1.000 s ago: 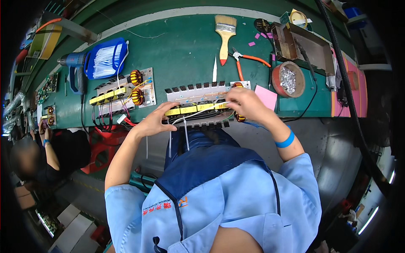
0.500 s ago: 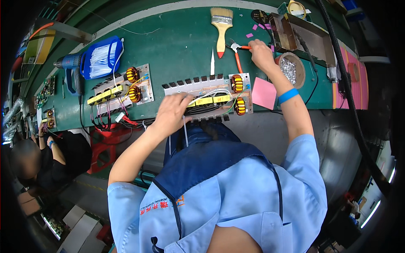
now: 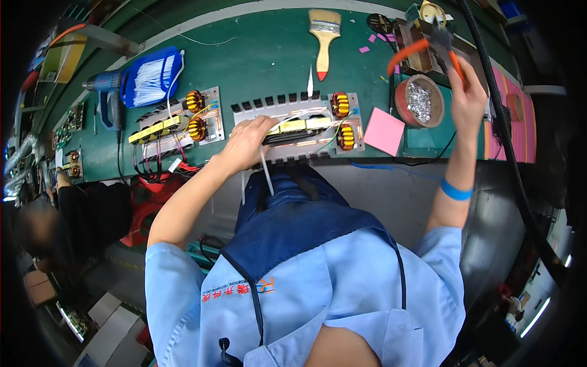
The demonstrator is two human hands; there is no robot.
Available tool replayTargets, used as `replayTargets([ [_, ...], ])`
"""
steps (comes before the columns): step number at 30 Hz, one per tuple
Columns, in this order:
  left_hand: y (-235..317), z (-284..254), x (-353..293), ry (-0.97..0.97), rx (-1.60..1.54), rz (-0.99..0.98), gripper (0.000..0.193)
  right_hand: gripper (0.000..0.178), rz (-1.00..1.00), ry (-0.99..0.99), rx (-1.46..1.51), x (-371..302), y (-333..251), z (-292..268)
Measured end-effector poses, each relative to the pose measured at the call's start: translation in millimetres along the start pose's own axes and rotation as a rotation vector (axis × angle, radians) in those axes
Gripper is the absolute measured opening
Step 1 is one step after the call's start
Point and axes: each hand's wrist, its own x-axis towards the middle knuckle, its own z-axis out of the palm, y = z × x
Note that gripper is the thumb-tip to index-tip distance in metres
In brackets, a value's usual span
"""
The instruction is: Manually assemble components on a printed circuit board assembly including wire routing, heat-shrinking, and cable tying.
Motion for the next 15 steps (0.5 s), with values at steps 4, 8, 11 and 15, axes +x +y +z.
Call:
replayTargets([
  [4, -10, 6, 12, 0.007, -0.062, -0.048, 0.046, 0.016, 0.117, -0.449, 0.098, -52, -16, -17],
  [8, -9, -11, 7, -0.025, -0.080, -0.024, 0.053, 0.014, 0.203, -0.788, 0.189, -128, -17, 17],
  [11, 1, -36, -2, -0.018, -0.126, 0.004, 0.060, 0.027, 0.611, -0.657, 0.474, -201, -12, 40],
  [15, 1, -38, -29, 0.036, -0.196, -0.111, 0.050, 0.055, 0.841, -0.374, 0.705, -241, -20, 73],
])
